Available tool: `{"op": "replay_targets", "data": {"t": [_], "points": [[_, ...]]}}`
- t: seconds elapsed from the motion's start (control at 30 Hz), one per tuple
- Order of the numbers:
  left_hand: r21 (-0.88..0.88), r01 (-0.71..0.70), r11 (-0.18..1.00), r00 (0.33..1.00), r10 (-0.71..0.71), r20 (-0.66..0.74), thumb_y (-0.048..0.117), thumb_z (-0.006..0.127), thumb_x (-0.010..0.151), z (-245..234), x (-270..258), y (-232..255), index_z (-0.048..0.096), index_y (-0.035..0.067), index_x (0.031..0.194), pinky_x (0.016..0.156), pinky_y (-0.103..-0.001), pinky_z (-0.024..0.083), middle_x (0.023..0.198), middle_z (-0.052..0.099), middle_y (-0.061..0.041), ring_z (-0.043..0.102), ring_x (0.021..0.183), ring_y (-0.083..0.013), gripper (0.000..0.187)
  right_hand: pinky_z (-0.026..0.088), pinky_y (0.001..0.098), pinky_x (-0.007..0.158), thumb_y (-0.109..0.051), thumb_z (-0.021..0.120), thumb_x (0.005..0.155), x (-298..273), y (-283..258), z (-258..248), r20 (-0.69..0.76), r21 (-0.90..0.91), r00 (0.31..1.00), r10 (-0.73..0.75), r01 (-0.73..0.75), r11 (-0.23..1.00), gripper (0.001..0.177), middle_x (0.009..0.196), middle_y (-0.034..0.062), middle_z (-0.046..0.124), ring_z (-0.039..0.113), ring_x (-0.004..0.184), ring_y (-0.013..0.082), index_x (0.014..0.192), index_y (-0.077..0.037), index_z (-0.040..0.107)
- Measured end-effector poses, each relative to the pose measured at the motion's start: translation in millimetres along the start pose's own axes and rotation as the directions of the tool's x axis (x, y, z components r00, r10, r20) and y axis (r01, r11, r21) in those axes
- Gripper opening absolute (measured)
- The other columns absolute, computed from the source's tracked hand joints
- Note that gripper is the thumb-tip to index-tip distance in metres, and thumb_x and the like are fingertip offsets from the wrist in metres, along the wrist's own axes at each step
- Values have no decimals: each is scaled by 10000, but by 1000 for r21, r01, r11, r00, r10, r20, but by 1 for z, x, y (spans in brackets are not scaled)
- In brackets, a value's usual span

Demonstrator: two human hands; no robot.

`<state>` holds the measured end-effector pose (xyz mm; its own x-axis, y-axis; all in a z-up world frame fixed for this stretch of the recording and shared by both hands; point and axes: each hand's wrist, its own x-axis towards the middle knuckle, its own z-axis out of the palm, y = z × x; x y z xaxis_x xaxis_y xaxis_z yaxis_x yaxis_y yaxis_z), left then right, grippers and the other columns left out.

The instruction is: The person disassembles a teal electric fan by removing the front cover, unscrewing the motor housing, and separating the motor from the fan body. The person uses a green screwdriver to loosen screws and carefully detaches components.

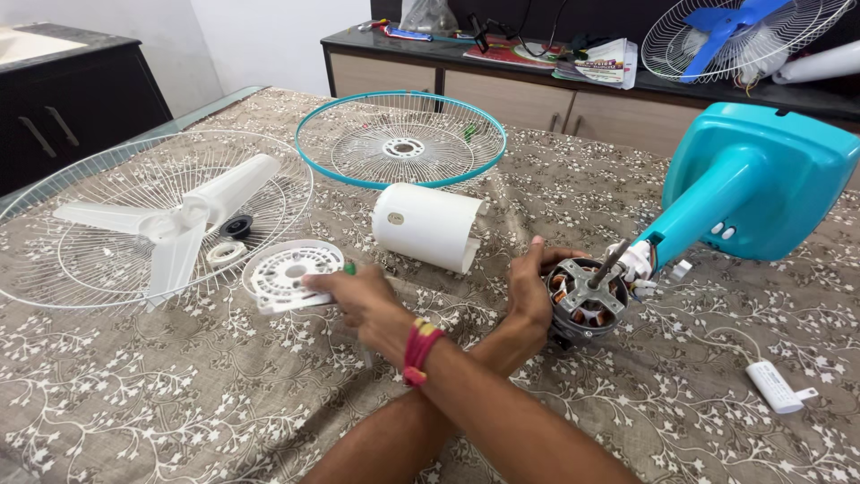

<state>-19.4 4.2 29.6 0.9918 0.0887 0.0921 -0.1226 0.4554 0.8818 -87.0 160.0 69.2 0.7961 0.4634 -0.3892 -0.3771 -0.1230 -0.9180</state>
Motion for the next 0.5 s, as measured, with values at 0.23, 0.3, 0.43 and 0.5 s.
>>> {"op": "replay_targets", "data": {"t": [0.23, 0.3, 0.43, 0.5], "points": [[-24, 11, 1000, 1000, -11, 5, 441, 227, 1086, 1, -2, 4, 756, 15, 946, 592, -343, 603, 811, 751, -163, 694, 592, -192, 694, 208, 211, 319, -313, 650, 961, -15, 12, 9, 447, -300, 889, 100, 44, 953, 405, 888, 126, 801, 261, 381, 42, 1159, 40, 675], [-50, 17, 999, 1000, -16, 16, 447, 222, 1088, 0, 0, 1, 752, 1, 953, 602, -346, 604, 805, 744, -158, 694, 605, -198, 705, 234, 225, 350, -319, 655, 943, -29, 8, -4, 505, -392, 863, -8, 237, 889, 376, 873, 73, 802, 282, 405, 40, 1138, -8, 735], [-126, -55, 990, 996, 63, 56, 445, 230, 1109, -2, 6, -6, 753, -42, 984, 697, -304, 615, 846, 762, -138, 716, 689, -189, 725, 443, 235, 549, -398, 657, 959, -68, -26, -38, 587, -508, 761, -278, 613, 605, 356, 874, -25, 830, 576, 591, -5, 1103, -118, 824], [-179, -110, 978, 988, 127, 88, 443, 240, 1119, -3, 6, -6, 743, -69, 1005, 711, -296, 615, 862, 761, -150, 719, 704, -207, 727, 438, 333, 550, -469, 608, 972, -96, -46, -62, 392, -801, 903, -176, 429, 417, 379, 802, 71, 760, 530, 567, 124, 1051, -184, 845]]}}
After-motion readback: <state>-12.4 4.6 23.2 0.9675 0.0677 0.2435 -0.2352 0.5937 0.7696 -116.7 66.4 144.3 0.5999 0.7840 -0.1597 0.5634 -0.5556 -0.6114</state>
